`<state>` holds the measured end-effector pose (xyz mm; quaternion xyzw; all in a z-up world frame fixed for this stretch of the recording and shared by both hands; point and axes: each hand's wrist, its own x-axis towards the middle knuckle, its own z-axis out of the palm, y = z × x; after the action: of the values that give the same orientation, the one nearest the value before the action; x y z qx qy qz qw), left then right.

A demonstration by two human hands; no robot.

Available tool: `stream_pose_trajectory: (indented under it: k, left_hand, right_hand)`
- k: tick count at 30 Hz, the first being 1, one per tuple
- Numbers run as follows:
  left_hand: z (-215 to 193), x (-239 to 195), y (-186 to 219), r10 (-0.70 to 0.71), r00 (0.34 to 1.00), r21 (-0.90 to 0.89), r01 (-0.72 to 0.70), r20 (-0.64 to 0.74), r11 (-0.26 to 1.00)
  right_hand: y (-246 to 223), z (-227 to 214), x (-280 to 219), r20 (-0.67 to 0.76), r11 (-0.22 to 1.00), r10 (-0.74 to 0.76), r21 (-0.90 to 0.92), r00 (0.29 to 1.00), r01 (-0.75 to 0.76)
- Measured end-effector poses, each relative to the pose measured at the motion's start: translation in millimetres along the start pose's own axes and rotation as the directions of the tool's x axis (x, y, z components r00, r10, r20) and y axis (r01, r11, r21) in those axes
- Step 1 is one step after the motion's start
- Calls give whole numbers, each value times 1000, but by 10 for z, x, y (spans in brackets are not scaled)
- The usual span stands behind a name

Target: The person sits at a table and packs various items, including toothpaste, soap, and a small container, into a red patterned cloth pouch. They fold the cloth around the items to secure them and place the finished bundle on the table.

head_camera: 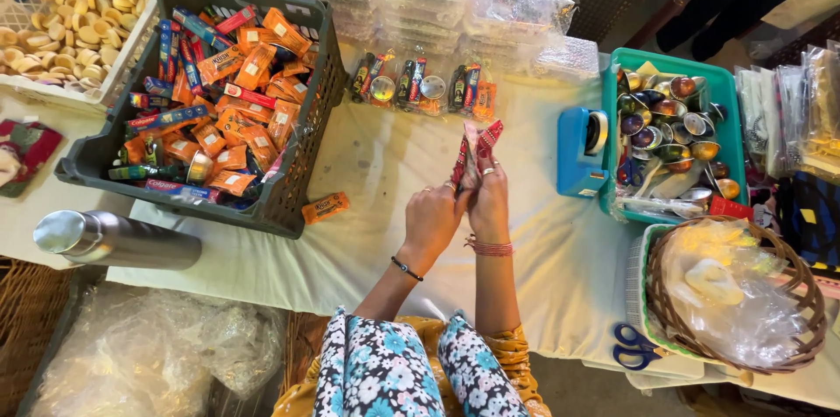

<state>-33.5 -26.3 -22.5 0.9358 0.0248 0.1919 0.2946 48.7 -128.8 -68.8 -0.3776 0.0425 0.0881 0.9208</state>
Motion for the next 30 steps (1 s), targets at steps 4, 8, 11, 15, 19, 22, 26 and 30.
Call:
stream_pose_trajectory:
  k: [4,8,11,15,19,22,26,30]
  left_hand:
    - [5,-192,-31,-54,950,-204,122,309,971]
    - [582,-431,-505,8,836,-634,410,549,655]
    - [448,-305,-460,86,739,-741,652,669,163]
    - [563,-115,-436,-20,780,-759,613,625,219]
    - [326,70,-213,-206,873,-557,448,443,699]
    - [131,40,-74,-205,901,-265,319,381,910]
    - [293,-208,-279,-58,894,-313,216,445,925]
    - [294,-255,-391,157,692,-688,611,705,393]
  right_hand:
    - [-107,-213,62,-88,997,-66,-39,994,62]
    - [-173,-347,138,-222,990,68,138,973,-37]
    - [-158,-337,92,61,945,82,312,995,-98]
    - [-274,153,-79,93,957,64,277,994,-88]
    - [-183,175,-109,-113,979,39,-195,993,-61]
    - [77,-398,153,145,988,-110,-91,983,124]
    - [-196,-179,49,-61,986,-96,-145,993,87]
    - [-284,-240,54,62,958,85,269,994,-99]
